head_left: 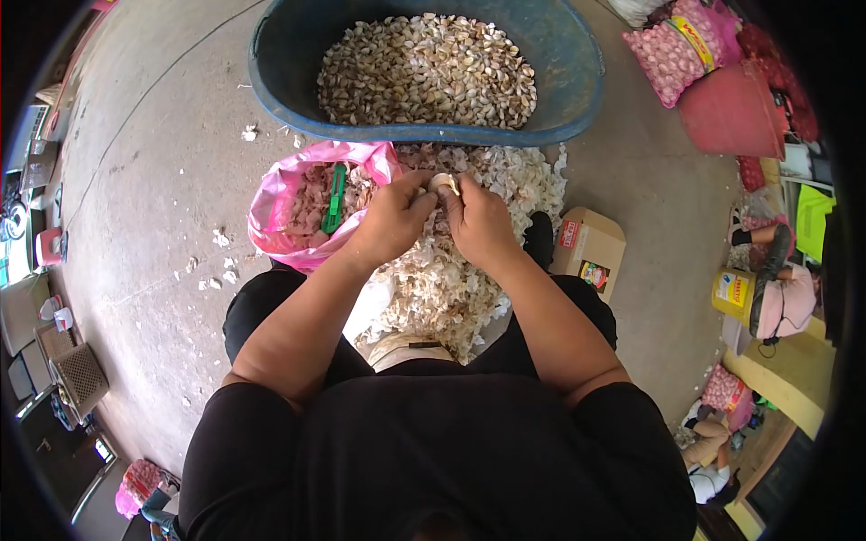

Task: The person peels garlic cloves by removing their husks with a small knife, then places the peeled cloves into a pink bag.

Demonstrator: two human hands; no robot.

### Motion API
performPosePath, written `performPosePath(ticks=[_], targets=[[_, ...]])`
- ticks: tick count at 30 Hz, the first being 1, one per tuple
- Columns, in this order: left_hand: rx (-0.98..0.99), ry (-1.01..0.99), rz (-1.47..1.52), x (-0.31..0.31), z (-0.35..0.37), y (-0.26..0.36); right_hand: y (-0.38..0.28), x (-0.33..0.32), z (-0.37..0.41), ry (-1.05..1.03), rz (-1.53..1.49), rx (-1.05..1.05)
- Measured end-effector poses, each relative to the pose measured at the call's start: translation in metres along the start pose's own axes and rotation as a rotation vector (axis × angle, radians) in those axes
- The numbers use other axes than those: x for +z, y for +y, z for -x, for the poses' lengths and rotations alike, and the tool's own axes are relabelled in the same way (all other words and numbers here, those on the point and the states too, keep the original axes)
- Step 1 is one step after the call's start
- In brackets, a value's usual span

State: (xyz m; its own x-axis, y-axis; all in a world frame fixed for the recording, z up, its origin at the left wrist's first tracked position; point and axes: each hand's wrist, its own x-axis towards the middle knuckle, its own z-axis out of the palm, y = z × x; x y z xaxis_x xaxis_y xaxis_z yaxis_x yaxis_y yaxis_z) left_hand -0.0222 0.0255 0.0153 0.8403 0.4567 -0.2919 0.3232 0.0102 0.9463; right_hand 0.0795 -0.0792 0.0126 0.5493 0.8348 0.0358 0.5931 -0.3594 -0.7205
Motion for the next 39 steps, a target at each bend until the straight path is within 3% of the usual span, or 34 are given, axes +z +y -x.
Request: performPosePath(ticks=[2, 5, 8, 11, 14, 18, 21, 27, 30, 33, 36, 39], targets=[[0.041, 0.033, 0.215, 0.008, -0.001, -0.005, -0.001, 0.002, -0.001, -0.023, -0.105, 0.067], [0.069, 0.032, 0.216, 0.008, 0.001, 0.003, -0.003, 0.000, -0.002, -0.073, -0.249, 0.127], [0.006, 0.068, -0.085, 0.002, -0.001, -0.004, -0.009, -0.005, -0.002, -0.047, -0.272, 0.111], [-0.002, 0.106, -0.192, 0.006, 0.002, 0.010, -0.004, 0.000, -0.005, -0.009, -0.182, 0.120], [0.206, 0.290, -0.008, 0.021, -0.004, -0.016, -0.001, 0.009, -0.003, 0.073, -0.122, 0.081], [0.145, 0.396, -0.098, 0.034, 0.000, -0.007, -0.011, 0.007, 0.000, 0.091, -0.175, 0.157], [0.155, 0.424, 0.054, 0.037, -0.002, -0.007, -0.009, 0.010, 0.000, 0.161, -0.304, 0.101], [0.144, 0.392, 0.092, 0.037, -0.001, -0.004, -0.012, 0.004, 0.001, 0.100, -0.433, 0.180], [0.083, 0.402, 0.443, 0.045, -0.003, 0.000, -0.018, 0.007, 0.002, 0.131, -0.753, 0.293], [0.074, 0.393, 0.063, 0.037, -0.001, 0.000, 0.003, 0.015, -0.003, 0.118, -0.459, 0.294], [0.120, 0.419, 0.166, 0.041, -0.008, -0.012, -0.002, 0.012, -0.006, 0.141, -0.326, 0.275], [-0.161, 0.198, 0.578, 0.028, -0.007, -0.006, 0.003, 0.017, -0.004, 0.182, -0.475, 0.241]])
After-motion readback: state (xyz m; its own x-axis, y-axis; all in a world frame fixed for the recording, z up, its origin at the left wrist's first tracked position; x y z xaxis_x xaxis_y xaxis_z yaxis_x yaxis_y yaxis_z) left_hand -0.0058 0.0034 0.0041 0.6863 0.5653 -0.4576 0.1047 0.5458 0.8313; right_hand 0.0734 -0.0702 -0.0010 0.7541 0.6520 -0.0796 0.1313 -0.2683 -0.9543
